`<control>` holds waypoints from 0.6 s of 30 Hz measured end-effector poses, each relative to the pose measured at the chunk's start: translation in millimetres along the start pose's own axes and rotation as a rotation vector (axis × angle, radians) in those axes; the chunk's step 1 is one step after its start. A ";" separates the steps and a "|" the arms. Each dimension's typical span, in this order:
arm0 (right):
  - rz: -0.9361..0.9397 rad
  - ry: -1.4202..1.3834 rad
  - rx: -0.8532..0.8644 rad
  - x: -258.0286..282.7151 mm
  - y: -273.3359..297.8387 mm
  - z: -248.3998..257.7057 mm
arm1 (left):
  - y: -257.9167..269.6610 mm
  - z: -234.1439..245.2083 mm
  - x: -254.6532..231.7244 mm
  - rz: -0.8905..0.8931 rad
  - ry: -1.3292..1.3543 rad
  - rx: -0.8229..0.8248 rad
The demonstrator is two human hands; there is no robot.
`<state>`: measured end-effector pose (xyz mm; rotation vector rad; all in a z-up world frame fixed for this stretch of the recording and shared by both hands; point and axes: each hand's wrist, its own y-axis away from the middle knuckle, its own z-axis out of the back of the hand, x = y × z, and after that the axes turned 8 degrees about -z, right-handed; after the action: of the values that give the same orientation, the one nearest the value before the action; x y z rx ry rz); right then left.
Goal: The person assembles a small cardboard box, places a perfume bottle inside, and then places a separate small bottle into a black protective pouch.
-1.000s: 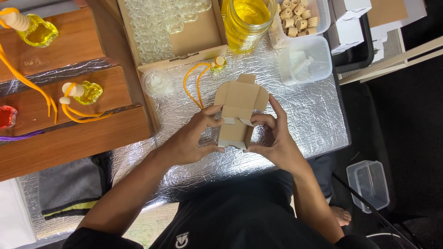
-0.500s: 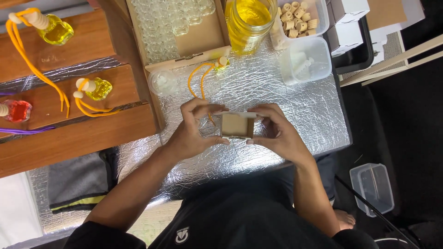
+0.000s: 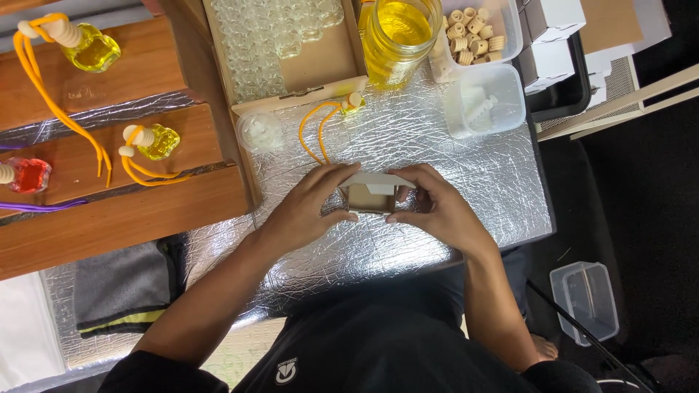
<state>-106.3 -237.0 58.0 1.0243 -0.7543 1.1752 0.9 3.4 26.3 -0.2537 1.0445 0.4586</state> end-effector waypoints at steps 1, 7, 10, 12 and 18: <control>0.000 0.000 0.000 -5.9 0.7 -0.9 | -1.2 2.4 -6.5 0.000 0.000 0.000; -0.088 -0.009 -0.021 -11.5 1.9 -4.0 | -2.3 6.1 -14.0 0.113 0.112 -0.011; -0.103 -0.003 -0.035 -7.5 2.1 -4.0 | -0.7 4.7 -13.1 0.128 0.075 0.018; -0.067 -0.004 -0.043 -4.5 1.1 -3.1 | -2.6 2.7 -10.0 0.145 0.007 0.044; -0.036 0.031 -0.051 2.1 3.0 -4.0 | -0.8 3.8 -8.6 0.079 -0.017 0.062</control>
<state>-108.8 -232.4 59.1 0.9720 -0.7350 1.1335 0.5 2.2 35.6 -0.1534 1.0528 0.4977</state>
